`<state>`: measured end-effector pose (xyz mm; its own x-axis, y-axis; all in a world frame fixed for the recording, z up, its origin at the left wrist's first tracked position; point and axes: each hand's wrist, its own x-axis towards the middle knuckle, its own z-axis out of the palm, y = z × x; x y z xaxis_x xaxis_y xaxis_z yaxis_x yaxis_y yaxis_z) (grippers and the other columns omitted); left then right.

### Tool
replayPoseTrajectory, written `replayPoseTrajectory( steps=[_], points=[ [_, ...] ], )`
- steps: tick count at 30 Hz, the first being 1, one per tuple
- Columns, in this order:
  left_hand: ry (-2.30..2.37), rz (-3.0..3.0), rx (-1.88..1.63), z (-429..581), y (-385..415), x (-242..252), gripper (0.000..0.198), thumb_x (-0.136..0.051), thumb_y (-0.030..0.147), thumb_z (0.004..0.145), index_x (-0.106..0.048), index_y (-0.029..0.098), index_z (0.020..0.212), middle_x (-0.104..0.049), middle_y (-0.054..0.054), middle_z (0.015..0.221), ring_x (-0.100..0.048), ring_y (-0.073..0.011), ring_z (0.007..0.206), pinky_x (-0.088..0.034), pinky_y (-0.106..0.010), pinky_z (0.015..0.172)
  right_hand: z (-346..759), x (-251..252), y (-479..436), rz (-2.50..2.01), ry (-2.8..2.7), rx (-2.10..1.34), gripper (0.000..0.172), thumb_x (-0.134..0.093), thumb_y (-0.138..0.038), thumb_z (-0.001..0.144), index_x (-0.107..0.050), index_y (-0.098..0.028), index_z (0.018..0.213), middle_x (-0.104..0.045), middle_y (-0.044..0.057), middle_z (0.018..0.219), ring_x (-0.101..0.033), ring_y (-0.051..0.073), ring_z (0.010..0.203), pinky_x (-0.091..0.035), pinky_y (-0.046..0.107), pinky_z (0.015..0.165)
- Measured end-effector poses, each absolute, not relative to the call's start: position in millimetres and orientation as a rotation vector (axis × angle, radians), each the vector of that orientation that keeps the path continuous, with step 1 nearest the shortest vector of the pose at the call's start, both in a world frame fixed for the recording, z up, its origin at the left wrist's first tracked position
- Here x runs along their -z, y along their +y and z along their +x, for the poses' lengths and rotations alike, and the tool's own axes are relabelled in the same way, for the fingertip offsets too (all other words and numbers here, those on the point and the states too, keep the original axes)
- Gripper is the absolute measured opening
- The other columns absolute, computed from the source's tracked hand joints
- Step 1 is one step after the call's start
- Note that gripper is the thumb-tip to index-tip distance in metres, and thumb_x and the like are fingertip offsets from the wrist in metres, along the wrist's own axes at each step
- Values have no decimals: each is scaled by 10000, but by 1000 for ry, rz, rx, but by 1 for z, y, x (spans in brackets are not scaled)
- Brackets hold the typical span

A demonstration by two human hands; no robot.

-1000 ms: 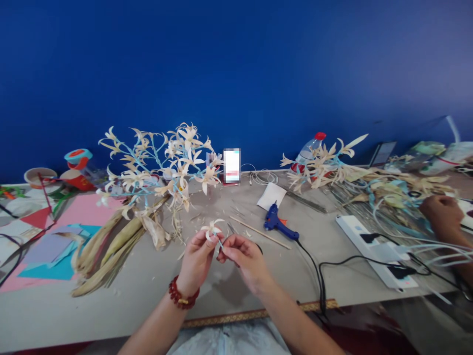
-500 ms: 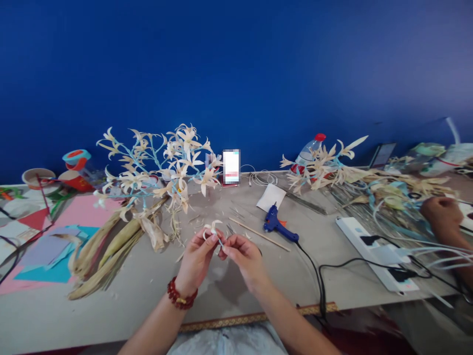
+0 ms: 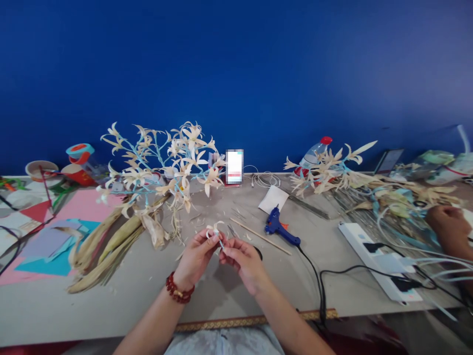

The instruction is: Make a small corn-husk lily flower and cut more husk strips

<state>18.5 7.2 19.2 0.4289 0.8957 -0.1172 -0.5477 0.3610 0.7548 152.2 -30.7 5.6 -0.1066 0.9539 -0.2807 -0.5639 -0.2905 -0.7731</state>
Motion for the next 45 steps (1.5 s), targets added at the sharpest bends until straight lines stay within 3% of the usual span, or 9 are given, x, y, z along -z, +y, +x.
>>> replayPoseTrajectory(
  steps=[4,16,23,45],
  points=[
    [636,668,-1045,18,8,-14,97,-745,207,736,-673,142,730,-680,-35,799,-599,-123,740,-481,-230,685,151,-4,-31,-949,-545,-1669,193,-800,-282,635,-657,-158,672,-656,4,661,-582,128,632,-461,254,647],
    [614,742,-971,12,8,-16,55,-701,211,789,-696,156,791,-689,-43,892,-616,-134,820,-483,-250,776,161,1,-29,-1030,-794,-1480,161,-798,-307,655,-689,-191,681,-608,-16,711,-531,138,694,-415,250,687],
    [600,684,-911,11,8,-18,56,-720,209,769,-693,161,777,-671,-55,980,-617,-172,899,-515,-300,780,169,-6,-26,-1087,-993,-1374,123,-780,-305,667,-707,-208,655,-568,12,841,-536,187,861,-421,270,785],
    [637,707,-902,12,8,-15,98,-743,248,744,-708,166,783,-671,-70,959,-624,-192,889,-557,-358,778,175,-3,-21,-1028,-1115,-1365,153,-781,-344,686,-715,-206,668,-584,12,801,-549,194,864,-433,297,817]
  ],
)
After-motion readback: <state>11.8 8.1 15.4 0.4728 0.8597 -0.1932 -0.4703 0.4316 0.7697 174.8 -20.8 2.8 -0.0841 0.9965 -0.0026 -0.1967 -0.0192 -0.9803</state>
